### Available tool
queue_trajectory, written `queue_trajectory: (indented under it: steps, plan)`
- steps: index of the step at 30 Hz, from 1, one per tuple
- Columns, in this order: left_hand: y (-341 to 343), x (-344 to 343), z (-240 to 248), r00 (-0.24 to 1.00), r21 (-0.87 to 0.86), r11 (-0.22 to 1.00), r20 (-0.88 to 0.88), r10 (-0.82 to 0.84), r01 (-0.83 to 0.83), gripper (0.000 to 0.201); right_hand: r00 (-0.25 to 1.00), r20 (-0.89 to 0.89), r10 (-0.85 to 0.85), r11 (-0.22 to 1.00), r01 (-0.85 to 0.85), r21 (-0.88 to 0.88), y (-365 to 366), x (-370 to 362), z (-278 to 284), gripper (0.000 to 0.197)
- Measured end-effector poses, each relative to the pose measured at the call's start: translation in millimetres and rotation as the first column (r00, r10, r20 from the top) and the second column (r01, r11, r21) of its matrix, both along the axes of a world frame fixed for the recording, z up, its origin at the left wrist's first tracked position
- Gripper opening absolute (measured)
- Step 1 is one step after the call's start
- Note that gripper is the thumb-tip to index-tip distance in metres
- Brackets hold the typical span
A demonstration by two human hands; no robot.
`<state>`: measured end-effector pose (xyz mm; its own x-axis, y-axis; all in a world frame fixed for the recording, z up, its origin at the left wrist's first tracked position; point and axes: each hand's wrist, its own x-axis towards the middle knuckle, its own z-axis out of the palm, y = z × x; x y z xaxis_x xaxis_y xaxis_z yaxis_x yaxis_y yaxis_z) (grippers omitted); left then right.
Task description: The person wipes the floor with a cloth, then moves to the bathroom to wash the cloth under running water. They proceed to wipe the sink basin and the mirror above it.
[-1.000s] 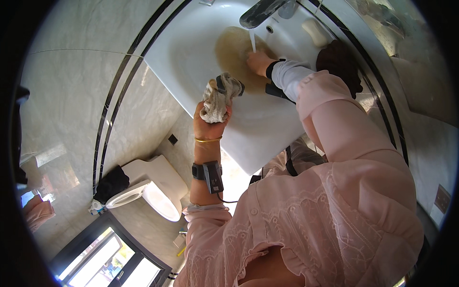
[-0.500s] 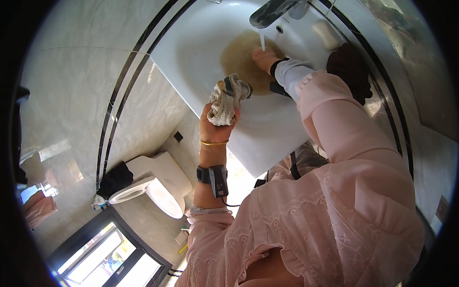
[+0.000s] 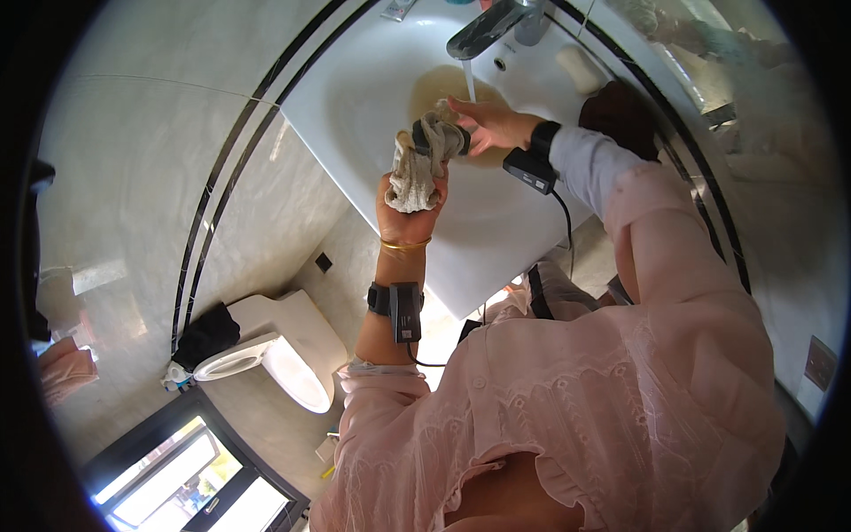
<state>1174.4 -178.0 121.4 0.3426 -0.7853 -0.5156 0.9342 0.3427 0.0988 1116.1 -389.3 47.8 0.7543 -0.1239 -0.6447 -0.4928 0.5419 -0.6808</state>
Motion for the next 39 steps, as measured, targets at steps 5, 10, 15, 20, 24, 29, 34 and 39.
queue_trajectory:
  steps: [5,10,15,20,24,29,34,39]
  plan:
    - [-19.8,-14.6,22.2,0.995,-0.324,0.944,-0.060,-0.082,0.058,0.041,0.796,0.569,-0.207,0.819,-0.177,0.546,25.7,-25.4,66.9,0.067]
    - [-23.0,-29.9,31.7,0.977,-0.289,0.933,0.068,-0.202,0.213,0.054,0.821,0.520,-0.236,0.966,0.143,0.214,26.4,-21.9,102.2,0.043]
    - [-16.3,-20.9,28.3,0.849,-0.142,0.890,0.396,-0.351,0.434,0.064,0.919,0.391,0.052,0.919,0.110,-0.380,28.2,-6.5,106.3,0.021]
    - [-23.7,-5.0,21.6,0.695,0.200,0.886,0.557,-0.454,0.419,0.048,0.923,0.339,0.182,0.704,0.119,-0.700,27.6,22.1,94.9,0.031]
    - [-36.3,7.0,21.8,0.539,0.361,0.837,0.645,-0.542,0.411,0.034,0.949,0.135,0.285,0.310,0.042,-0.950,23.5,32.8,89.1,0.042]
    - [-56.0,7.2,27.8,-0.052,0.747,0.664,0.662,-0.748,-0.039,0.042,0.952,-0.158,0.262,0.169,-0.206,-0.964,29.9,45.4,94.7,0.041]
    - [-56.6,4.1,24.9,-0.034,0.709,0.625,0.652,-0.757,-0.327,0.054,0.965,-0.159,0.207,0.129,-0.188,-0.974,36.4,45.3,120.2,0.051]
    - [-29.6,42.3,38.5,0.674,0.160,0.897,0.608,-0.419,0.413,0.048,0.854,0.382,0.353,0.788,-0.051,-0.614,7.0,13.1,152.5,0.069]
